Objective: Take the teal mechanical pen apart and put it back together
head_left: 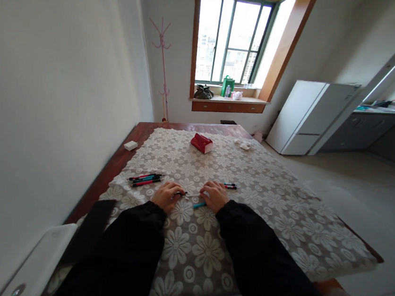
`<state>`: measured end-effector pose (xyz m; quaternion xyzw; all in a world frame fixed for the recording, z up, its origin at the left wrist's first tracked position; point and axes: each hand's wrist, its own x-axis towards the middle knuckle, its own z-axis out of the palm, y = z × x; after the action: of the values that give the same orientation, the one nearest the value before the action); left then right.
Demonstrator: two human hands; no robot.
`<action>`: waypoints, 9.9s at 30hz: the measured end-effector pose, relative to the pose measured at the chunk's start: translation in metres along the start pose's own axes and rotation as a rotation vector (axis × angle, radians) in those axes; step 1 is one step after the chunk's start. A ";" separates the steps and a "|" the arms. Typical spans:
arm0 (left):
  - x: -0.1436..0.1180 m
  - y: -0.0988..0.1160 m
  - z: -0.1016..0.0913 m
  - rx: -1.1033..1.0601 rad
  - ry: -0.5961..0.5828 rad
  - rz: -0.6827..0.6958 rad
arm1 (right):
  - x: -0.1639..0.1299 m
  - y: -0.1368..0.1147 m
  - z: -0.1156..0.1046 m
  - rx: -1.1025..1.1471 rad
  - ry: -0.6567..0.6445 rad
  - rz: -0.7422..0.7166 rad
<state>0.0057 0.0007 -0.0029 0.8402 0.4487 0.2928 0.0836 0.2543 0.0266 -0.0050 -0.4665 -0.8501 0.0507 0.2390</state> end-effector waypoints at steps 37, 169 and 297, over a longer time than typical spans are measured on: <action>0.001 0.011 -0.007 0.049 -0.017 0.034 | -0.003 -0.013 -0.006 0.169 -0.067 -0.329; 0.000 0.007 0.001 0.040 0.012 0.082 | 0.003 -0.014 -0.002 1.144 0.177 0.162; -0.001 0.007 0.002 0.062 0.060 -0.046 | -0.001 -0.024 0.002 0.806 0.170 0.045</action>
<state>0.0109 -0.0044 -0.0020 0.8227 0.4791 0.3018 0.0507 0.2359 0.0127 0.0003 -0.3568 -0.7290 0.3460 0.4707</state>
